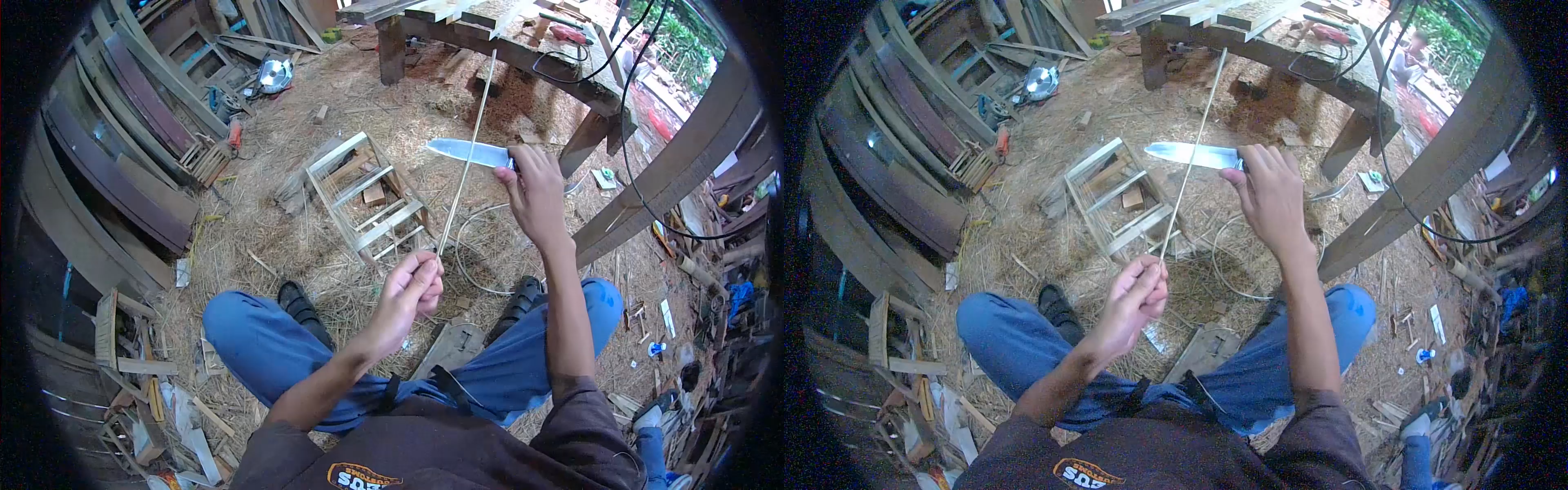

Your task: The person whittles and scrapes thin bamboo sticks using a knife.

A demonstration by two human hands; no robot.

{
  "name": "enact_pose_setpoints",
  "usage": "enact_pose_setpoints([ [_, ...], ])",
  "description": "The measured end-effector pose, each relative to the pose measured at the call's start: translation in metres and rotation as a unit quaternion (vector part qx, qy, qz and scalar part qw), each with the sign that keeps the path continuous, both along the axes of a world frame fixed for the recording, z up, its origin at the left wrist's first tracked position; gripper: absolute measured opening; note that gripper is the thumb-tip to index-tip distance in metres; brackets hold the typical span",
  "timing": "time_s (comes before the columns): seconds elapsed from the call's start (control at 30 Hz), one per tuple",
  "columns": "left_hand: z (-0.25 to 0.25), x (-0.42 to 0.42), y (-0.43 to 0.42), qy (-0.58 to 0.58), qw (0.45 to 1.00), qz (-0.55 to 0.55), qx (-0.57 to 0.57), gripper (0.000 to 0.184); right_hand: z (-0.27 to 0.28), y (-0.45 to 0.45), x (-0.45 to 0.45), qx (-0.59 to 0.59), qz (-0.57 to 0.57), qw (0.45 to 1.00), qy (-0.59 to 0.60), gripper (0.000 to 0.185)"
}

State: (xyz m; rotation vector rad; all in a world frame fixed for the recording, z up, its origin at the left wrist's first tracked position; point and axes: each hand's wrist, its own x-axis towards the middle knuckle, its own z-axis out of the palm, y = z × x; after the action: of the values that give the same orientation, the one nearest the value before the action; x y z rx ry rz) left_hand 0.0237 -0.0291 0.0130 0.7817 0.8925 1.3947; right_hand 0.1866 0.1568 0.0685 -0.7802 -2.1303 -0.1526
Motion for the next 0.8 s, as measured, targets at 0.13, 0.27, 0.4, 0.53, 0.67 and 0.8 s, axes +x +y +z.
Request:
enact_pose_setpoints([
  [0.13,-0.011,-0.008,-0.004,0.077,0.997,-0.009,0.013,0.021,0.001,-0.011,-0.001,-0.008,0.009,1.0,-0.024,0.029],
  [0.27,-0.009,-0.016,-0.008,0.13,0.991,0.027,0.008,0.027,-0.002,-0.018,-0.01,-0.004,0.032,0.999,-0.039,0.029],
  [0.4,-0.009,-0.02,-0.006,0.126,0.991,0.021,0.03,0.033,-0.005,-0.025,-0.013,-0.014,0.061,0.997,-0.041,0.03],
  [0.53,0.001,-0.021,-0.002,0.093,0.995,0.02,0.03,0.035,-0.004,-0.034,-0.019,-0.033,0.097,0.994,-0.042,0.031],
  [0.67,0.005,-0.021,0.004,0.097,0.993,0.042,0.052,0.033,-0.011,-0.038,-0.021,-0.055,0.126,0.989,-0.059,0.031],
  [0.8,0.009,-0.016,0.006,0.06,0.995,0.052,0.067,0.032,-0.018,-0.041,-0.025,-0.083,0.16,0.981,-0.065,0.031],
])
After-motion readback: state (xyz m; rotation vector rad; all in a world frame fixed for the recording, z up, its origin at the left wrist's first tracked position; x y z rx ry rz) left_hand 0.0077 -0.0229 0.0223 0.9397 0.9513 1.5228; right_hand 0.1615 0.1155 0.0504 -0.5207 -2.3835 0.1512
